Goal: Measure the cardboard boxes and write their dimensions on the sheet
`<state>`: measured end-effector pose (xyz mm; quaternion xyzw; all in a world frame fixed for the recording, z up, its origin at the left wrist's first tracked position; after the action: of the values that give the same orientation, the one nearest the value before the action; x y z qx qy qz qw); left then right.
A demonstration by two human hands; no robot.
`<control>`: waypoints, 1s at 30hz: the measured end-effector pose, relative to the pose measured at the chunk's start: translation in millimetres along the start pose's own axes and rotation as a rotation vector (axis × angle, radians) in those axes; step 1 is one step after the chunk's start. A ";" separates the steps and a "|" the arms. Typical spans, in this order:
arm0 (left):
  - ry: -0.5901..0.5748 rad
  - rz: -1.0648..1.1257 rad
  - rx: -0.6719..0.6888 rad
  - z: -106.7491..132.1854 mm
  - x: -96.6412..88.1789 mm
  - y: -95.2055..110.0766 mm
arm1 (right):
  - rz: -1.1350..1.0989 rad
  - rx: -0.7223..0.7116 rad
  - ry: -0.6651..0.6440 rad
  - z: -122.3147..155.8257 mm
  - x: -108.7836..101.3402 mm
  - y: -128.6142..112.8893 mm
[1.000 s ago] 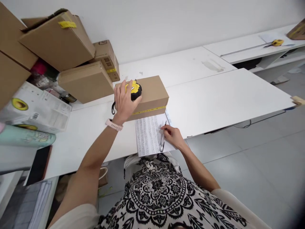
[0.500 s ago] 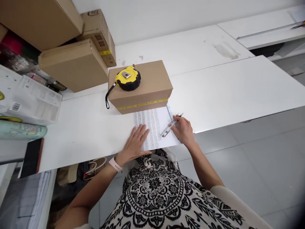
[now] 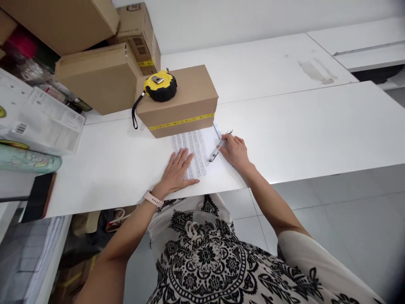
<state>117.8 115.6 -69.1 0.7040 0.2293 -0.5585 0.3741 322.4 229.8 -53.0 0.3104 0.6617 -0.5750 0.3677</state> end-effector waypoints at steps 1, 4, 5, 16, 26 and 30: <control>-0.002 -0.005 -0.016 -2.2 -0.4 -3.4 | 0.001 -0.002 -0.002 -5.9 2.1 -1.4; 0.004 -0.014 -0.049 -6.4 -0.9 -10.6 | -0.064 0.020 0.041 -15.7 0.5 -1.9; 0.009 -0.016 -0.055 -7.0 -0.8 -12.0 | -0.117 0.038 0.080 -15.7 -4.3 -1.0; 0.034 -0.076 -0.088 -9.9 -1.1 -17.9 | -0.916 0.056 -0.239 23.6 2.2 -39.0; 0.132 -0.051 0.049 0.2 8.8 63.6 | -0.696 0.106 -0.282 44.0 20.8 -30.9; 0.066 -0.105 0.049 -5.5 14.1 88.5 | -0.805 0.042 -0.311 50.3 30.6 -31.1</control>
<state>190.5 64.1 -58.1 0.7178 0.2644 -0.5595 0.3190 286.7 175.2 -65.6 -0.0556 0.6547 -0.7260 0.2031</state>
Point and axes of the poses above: each hand's wrist, its own z-axis away from the middle knuckle, its own x-axis out of the palm, y = z × x, the point moved 9 cm from there along -z, towards the middle knuckle, and after that the axes turned 14 degrees about x, right-handed, at the moved point
